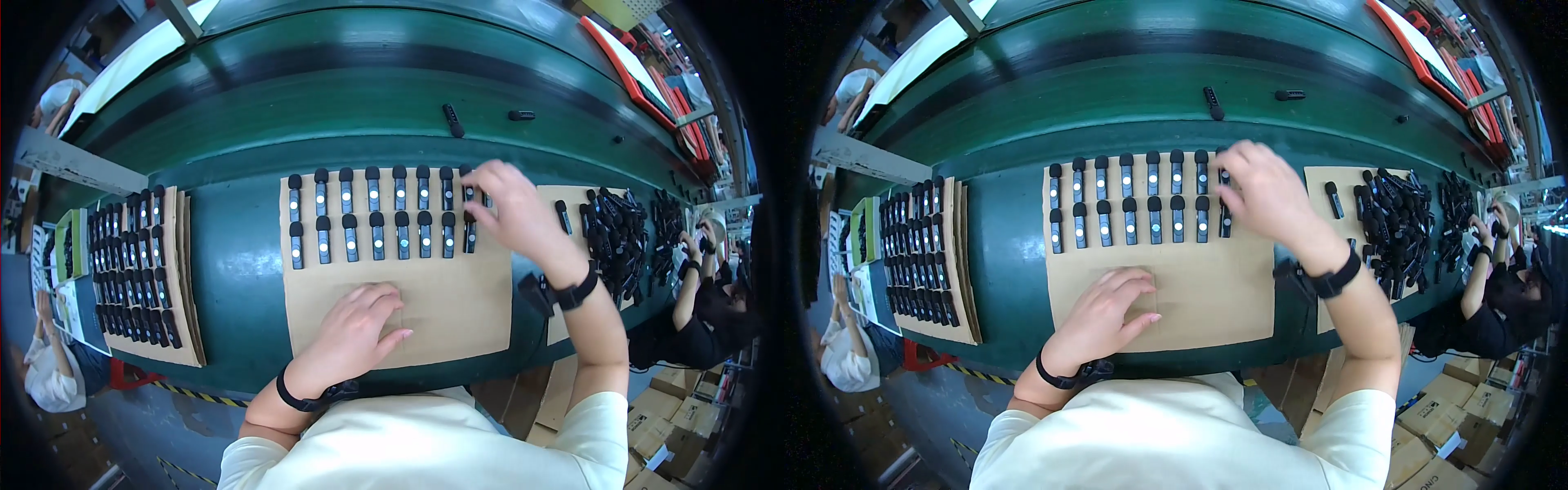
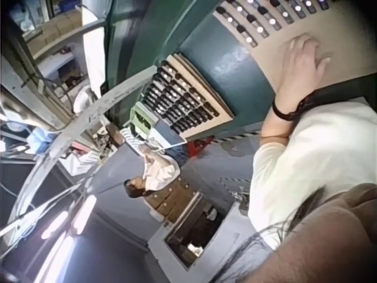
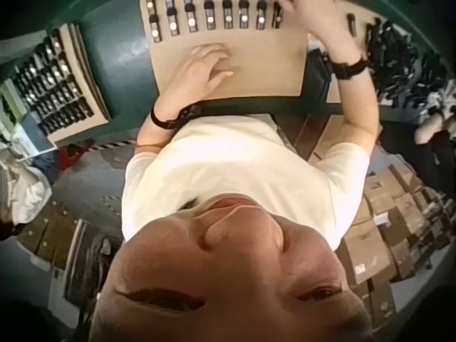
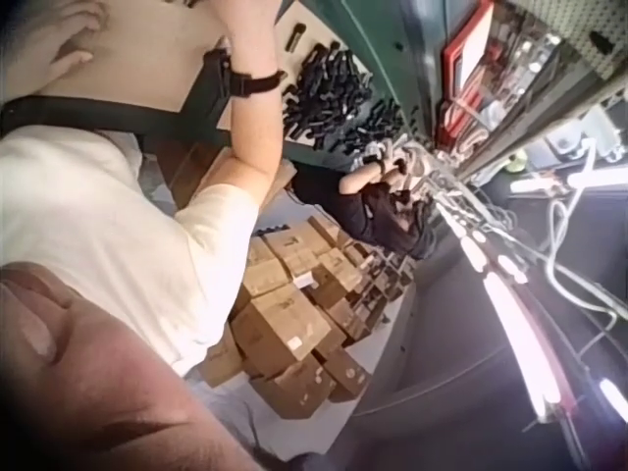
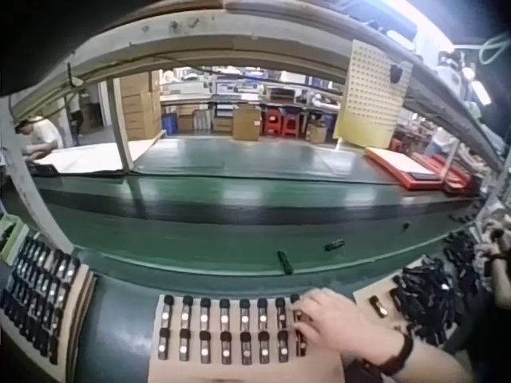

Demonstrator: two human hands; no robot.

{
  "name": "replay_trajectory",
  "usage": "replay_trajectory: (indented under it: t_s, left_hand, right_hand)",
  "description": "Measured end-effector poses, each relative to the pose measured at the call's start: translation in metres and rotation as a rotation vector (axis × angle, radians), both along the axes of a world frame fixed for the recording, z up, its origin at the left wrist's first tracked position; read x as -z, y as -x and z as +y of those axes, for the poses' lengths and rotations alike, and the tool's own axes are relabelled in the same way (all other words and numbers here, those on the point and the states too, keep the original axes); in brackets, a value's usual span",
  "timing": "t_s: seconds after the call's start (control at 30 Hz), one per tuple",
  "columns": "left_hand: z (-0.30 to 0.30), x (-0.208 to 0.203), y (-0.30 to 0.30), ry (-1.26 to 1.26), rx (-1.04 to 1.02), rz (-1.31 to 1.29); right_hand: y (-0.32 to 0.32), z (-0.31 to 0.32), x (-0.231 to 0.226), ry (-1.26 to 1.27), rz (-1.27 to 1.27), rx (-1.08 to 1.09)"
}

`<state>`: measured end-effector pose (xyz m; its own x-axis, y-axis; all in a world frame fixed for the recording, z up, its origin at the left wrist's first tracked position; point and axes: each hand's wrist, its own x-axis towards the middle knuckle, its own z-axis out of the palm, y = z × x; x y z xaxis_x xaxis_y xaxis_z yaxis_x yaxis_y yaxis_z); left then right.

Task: Assembling or inspecting electronic components on an assembly line.

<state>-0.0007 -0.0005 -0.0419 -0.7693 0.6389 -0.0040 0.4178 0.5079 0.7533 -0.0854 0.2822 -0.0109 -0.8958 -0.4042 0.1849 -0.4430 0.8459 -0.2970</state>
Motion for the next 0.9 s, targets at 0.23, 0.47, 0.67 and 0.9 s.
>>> replay_trajectory:
  t_s: [0.23,0.47,0.67,0.9]
  left_hand:
    - [0.0,0.0,0.002,-0.018,-0.001,-0.002]
    - [0.0,0.0,0.0,-0.014,-0.007,0.007]
    - [-0.002,-0.001,-0.004,-0.07,-0.066,0.059]
    - [-0.007,-0.027,-0.001,-0.422,-0.125,-0.161]
  right_hand:
    - [0.096,-0.004,0.023,-0.27,-0.036,0.085]
    - [0.114,-0.014,0.014,-0.23,-0.09,0.067]
    - [0.022,-0.031,-0.025,0.487,-0.305,0.015]
    - [-0.087,-0.049,-0.032,1.1,-0.519,-0.037]
